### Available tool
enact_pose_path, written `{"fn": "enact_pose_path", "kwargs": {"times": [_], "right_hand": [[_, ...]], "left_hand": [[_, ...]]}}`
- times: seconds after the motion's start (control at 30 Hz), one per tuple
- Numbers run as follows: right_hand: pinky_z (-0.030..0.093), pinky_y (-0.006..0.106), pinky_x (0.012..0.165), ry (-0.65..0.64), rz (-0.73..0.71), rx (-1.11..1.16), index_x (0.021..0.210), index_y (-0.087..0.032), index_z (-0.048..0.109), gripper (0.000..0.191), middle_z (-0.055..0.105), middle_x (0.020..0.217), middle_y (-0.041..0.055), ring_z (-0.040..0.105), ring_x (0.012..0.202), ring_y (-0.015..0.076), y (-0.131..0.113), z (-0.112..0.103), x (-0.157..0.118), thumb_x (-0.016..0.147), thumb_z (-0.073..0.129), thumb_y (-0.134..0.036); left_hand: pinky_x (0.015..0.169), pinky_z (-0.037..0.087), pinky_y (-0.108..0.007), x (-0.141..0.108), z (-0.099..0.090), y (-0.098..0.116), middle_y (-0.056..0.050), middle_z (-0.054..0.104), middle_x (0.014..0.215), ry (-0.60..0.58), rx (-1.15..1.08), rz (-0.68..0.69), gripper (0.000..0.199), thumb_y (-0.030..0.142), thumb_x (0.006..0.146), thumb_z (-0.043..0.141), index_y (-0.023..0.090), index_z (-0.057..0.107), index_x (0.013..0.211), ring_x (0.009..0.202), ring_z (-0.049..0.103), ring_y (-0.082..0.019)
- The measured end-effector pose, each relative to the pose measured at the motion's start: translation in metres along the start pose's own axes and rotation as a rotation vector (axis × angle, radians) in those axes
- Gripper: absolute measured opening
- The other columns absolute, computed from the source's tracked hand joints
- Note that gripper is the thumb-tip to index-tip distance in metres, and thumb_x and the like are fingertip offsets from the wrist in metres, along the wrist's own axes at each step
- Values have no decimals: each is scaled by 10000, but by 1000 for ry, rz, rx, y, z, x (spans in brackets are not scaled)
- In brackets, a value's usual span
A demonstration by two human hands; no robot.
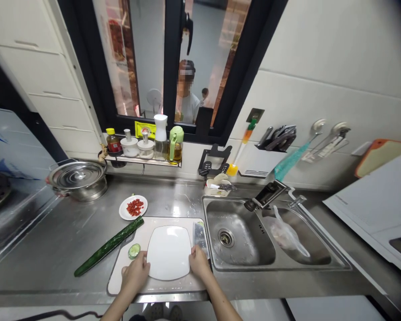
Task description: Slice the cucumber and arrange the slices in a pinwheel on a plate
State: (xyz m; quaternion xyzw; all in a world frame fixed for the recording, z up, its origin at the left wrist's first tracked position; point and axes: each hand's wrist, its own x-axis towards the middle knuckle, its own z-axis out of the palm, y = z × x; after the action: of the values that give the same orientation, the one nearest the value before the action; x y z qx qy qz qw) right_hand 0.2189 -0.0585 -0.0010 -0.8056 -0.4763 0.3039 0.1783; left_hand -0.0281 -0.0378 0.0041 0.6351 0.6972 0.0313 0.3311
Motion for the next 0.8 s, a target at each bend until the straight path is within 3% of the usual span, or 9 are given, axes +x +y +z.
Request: {"fn": "enact_pose_path", "kwargs": {"times": [0.5, 0.6, 0.7, 0.8], "right_hand": [[325, 202, 443, -107, 100, 62, 912, -165, 549, 251, 544, 557, -48, 502, 378, 111, -7, 6, -4, 752, 414, -29], [363, 217, 482, -78, 52, 1, 917, -155, 577, 244, 613, 622, 0, 570, 454, 138, -5, 5, -3, 754, 435, -42], [431, 239, 649, 7, -32, -75, 956, -148, 603, 231, 681, 789, 78, 676, 743, 196, -4, 1, -6, 779, 472, -80], [437, 263, 764, 45, -81, -104, 1076, -152, 593, 283, 693, 880, 99, 669, 913, 225, -5, -4, -10, 833, 450, -135]], "left_hand": [[968, 313, -453, 0, -1, 2, -95, 712, 1062, -17, 120, 0, 377, 218, 865, 377, 221, 550, 1201, 1069, 622, -255], [966, 313, -460, -1, -4, 1, -105, 673, 1166, 113, 167, 23, 404, 249, 865, 403, 248, 566, 1235, 1122, 578, -276], [943, 331, -459, 2, -7, -1, -104, 598, 1288, 333, 181, 5, 419, 292, 883, 404, 274, 555, 1274, 1170, 522, -291], [928, 341, -461, 6, -8, -3, -104, 569, 1311, 435, 189, -21, 432, 338, 899, 401, 264, 538, 1302, 1151, 516, -294]]}}
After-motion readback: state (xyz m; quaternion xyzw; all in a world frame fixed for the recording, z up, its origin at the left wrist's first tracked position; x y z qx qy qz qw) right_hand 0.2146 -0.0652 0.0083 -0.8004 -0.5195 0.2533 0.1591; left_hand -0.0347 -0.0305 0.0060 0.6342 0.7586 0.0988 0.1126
